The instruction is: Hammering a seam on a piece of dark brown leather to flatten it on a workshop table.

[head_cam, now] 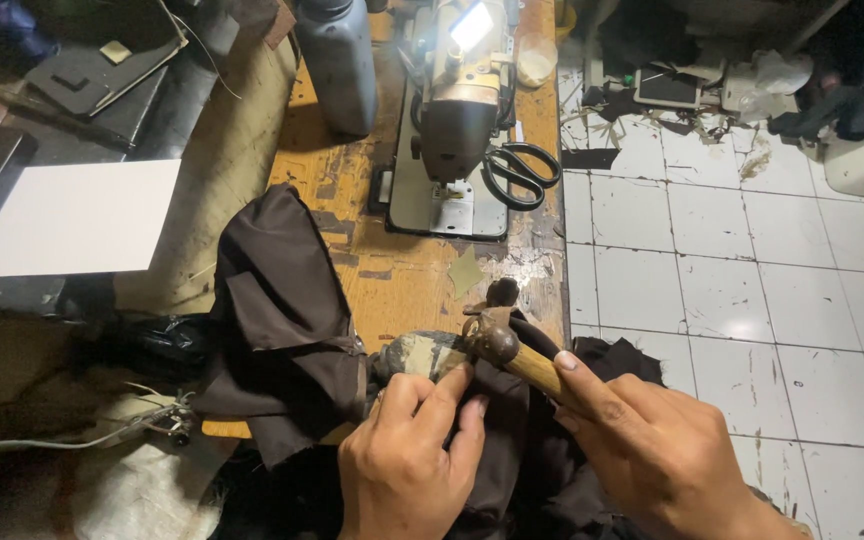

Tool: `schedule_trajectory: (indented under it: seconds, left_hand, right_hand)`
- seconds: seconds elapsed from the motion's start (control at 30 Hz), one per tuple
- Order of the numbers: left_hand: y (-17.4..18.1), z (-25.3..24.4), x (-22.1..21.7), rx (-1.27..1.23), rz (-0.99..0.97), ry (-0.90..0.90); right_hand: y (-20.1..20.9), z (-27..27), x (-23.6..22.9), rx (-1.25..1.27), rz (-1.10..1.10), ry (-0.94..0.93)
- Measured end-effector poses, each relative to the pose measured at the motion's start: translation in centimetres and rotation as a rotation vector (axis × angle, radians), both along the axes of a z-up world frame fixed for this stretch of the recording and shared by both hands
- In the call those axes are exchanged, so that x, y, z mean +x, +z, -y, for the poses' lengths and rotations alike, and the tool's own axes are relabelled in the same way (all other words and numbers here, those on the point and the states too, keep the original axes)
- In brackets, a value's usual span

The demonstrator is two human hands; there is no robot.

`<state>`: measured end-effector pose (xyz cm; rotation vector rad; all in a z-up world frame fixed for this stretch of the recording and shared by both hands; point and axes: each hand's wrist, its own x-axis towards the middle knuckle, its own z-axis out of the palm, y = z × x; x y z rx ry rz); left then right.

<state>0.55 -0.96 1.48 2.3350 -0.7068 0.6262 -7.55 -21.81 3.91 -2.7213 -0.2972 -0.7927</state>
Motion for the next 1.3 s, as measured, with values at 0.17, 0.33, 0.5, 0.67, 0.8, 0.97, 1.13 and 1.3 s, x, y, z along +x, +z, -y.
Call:
schedule_trajectory:
  seconds: [0.17, 0.33, 0.5, 0.67, 0.8, 0.97, 1.13, 1.3]
  left_hand:
    - [-0.2, -0.1, 0.0, 0.014, -0.019, -0.005]
    - [-0.5, -0.1, 0.0, 0.009, -0.01, -0.007]
    - [-0.5, -0.1, -0.1, -0.005, -0.033, -0.024]
    - [-0.2, -0.1, -0.2, -0.064, -0.028, -0.03]
    - [-0.4, -0.2, -0.3, -0.071, -0.005, -0.008]
    - [-0.3, 0.0, -0.3, -0.045, 0.052, -0.001]
    - [-0.1, 0.0, -0.4, -0.039, 0.044, -0.005]
    - [-0.1, -0.6, -0.6, -0.166, -0.137, -0.072]
  right_hand:
    - [0.4, -0.3, 0.0, -0.006, 0.004, 0.043]
    - [0.3, -0.6, -0.2, 0.034, 0.039, 0.055]
    - [0.4, -1.0, -0.2, 0.08, 0.041, 0.066]
    - [-1.1, -0.7, -0.5, 0.032, 0.012, 0.04]
    - [-1.0, -0.6, -0.2, 0.079, 0.013, 0.083]
    - [-0.6, -0.6, -0.3, 0.146, 0.0, 0.112]
    - [-0.3, -0.6, -0.4, 0.152, -0.011, 0.126]
    - [-0.5, -0.7, -0.5, 0.128, -0.035, 0.129]
